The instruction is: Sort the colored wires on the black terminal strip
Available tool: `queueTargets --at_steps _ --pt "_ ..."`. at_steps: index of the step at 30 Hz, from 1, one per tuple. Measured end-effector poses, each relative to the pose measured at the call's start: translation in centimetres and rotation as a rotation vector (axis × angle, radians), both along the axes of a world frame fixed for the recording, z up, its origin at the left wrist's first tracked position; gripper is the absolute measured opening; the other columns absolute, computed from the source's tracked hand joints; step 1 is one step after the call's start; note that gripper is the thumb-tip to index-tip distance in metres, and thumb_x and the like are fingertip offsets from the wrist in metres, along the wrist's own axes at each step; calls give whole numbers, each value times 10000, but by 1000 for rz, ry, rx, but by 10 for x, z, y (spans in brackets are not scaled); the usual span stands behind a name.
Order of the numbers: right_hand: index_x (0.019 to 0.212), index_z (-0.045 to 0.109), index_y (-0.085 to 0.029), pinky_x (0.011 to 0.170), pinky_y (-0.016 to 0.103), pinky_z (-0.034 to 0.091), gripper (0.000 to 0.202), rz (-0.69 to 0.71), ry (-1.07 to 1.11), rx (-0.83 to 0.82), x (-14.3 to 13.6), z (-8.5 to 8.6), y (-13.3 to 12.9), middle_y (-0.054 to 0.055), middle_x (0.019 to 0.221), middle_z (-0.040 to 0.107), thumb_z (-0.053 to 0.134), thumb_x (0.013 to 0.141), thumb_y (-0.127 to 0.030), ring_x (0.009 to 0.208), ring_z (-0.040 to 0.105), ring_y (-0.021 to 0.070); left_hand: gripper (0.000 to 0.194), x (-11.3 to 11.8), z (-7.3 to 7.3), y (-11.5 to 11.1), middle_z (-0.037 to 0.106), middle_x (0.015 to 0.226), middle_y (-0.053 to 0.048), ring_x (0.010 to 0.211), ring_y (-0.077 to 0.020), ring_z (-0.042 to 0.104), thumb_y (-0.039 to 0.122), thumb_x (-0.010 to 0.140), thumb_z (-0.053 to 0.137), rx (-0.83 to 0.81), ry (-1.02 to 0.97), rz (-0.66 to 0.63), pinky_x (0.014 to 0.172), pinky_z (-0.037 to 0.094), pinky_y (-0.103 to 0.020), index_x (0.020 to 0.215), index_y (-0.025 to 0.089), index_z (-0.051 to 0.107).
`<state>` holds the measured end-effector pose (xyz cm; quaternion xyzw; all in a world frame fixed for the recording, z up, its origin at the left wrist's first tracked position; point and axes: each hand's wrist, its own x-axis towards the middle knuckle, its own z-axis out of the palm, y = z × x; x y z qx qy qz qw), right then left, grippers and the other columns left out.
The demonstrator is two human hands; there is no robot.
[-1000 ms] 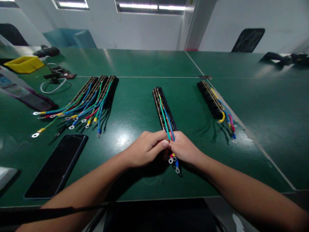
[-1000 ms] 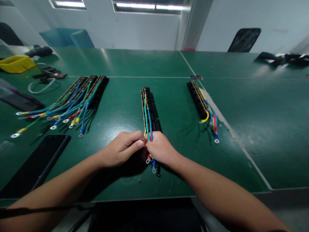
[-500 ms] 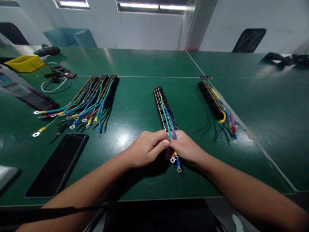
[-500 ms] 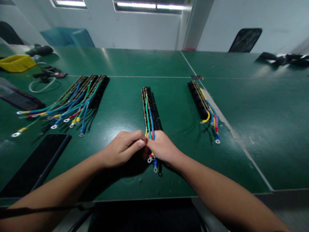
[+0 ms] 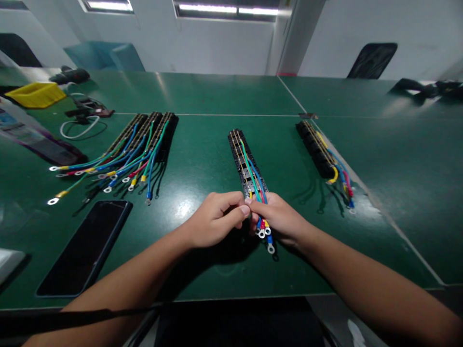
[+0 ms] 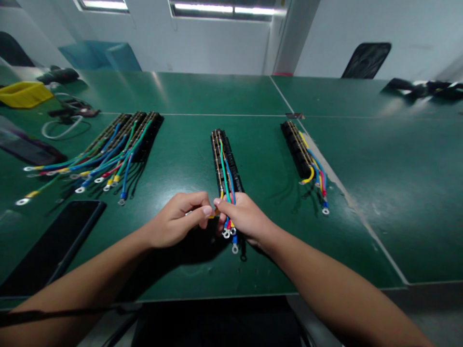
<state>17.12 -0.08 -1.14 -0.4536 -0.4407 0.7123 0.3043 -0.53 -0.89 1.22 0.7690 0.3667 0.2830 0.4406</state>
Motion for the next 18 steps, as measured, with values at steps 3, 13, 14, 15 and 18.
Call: queueTargets --at_steps 3,13,14,15,18 --pt "666 563 -144 412 223 445 257 -31 14 -17 0 -2 0 -24 467 546 646 803 -344 395 535 106 141 1 -2 3 547 669 39 604 -74 487 262 877 504 -197 -28 39 548 362 -179 800 145 514" --pt "688 563 -143 401 201 453 219 -72 89 -80 1 1 -1 -29 446 542 576 866 -270 375 543 99 296 -5 5 7 583 687 1 554 -73 476 341 920 432 -490 62 -168 507 370 -175 857 119 618" --pt "665 556 -142 399 195 449 243 -68 97 -76 1 1 -1 -24 443 543 572 870 -272 375 544 97 293 -5 6 7 580 699 1 576 -75 478 341 925 433 -487 55 -191 522 372 -175 877 120 618" --pt "642 547 -142 400 193 450 266 -65 107 -74 1 1 0 -20 440 543 568 873 -273 375 543 95 280 -6 6 7 579 720 0 606 -79 484 335 927 439 -478 52 -212 545 380 -177 897 121 618" --pt "624 542 -143 409 204 471 275 -76 153 -88 1 2 1 -29 434 531 574 867 -267 366 524 88 230 -6 5 8 581 794 -8 710 -99 503 296 921 466 -390 63 -246 657 415 -201 937 125 619"
